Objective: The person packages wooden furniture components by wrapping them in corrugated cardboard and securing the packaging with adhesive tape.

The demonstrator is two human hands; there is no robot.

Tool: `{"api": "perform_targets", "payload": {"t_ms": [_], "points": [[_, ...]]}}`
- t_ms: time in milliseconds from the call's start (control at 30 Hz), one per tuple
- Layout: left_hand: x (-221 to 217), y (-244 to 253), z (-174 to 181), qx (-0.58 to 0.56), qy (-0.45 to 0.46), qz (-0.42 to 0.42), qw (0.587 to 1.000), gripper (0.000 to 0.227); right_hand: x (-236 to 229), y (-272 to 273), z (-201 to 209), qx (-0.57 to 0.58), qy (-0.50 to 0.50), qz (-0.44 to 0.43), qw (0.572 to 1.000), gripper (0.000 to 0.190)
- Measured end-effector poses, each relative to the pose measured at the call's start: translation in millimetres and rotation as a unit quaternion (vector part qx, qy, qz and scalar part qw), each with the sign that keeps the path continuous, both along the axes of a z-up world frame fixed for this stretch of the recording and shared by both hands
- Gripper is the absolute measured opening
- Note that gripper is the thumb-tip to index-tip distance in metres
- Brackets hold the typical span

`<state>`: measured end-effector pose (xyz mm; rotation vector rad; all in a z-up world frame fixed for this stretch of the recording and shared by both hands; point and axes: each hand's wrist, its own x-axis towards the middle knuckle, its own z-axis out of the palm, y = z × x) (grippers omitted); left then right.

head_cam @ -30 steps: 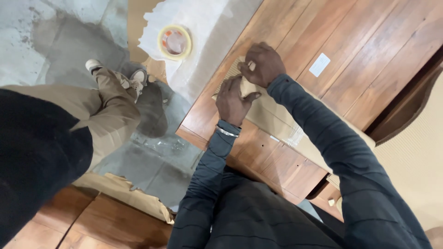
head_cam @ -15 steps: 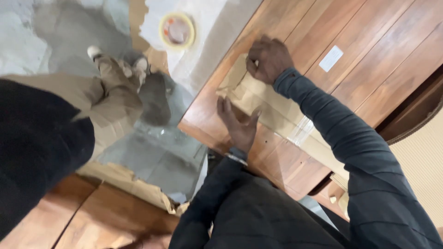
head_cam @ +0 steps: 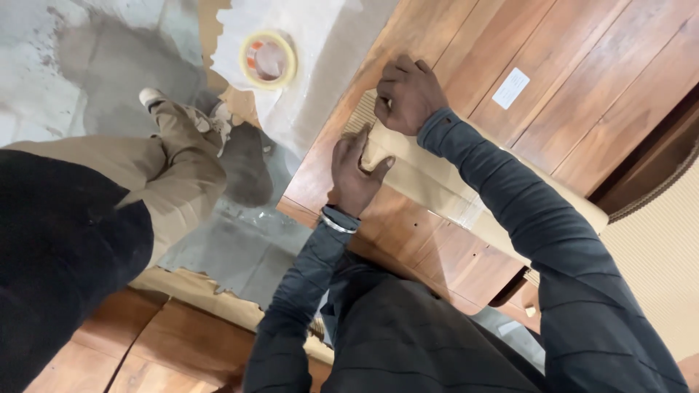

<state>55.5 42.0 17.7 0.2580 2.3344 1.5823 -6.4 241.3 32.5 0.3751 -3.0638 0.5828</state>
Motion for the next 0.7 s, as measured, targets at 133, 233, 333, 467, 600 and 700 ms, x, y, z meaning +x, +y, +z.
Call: {"api": "perform_targets", "payload": {"t_ms": [133, 233, 333, 467, 600, 700], "points": [[-11.6, 6.9, -14.6, -0.014, 0.239, -0.043, 0.97, 0.081, -0.4, 4.2, -6.8, 0.002, -0.01, -0.005, 1.0, 0.011], [-22.4, 12.3, -24.3, 0.109, 0.136, -0.105, 0.979, 0.078, 3.6, 10.7, -14.4, -0.007, -0.015, -0.006, 1.0, 0.018], [-33.2, 12.6, -22.1, 0.08, 0.121, -0.16, 0.976, 0.09, 4.4, 5.9, -17.4, -0.043, -0.025, -0.021, 0.999, 0.038], [-30.7, 15.8, -33.8, 0.016, 0.13, -0.178, 0.975, 0.077, 32.6, 4.3, -2.6, -0.143, -0.061, -0.121, 0.98, 0.052], [-34.1, 18.6, -37.6, 0.046, 0.098, -0.164, 0.981, 0.067, 135.0, 21.8, 19.0, -0.229, -0.002, -0.286, 0.93, 0.065], [-34.9, 21.1, -23.8, 0.031, 0.082, -0.17, 0.981, 0.068, 275.3, 61.5, 2.6, -0.022, 0.075, -0.474, 0.877, 0.067]]}}
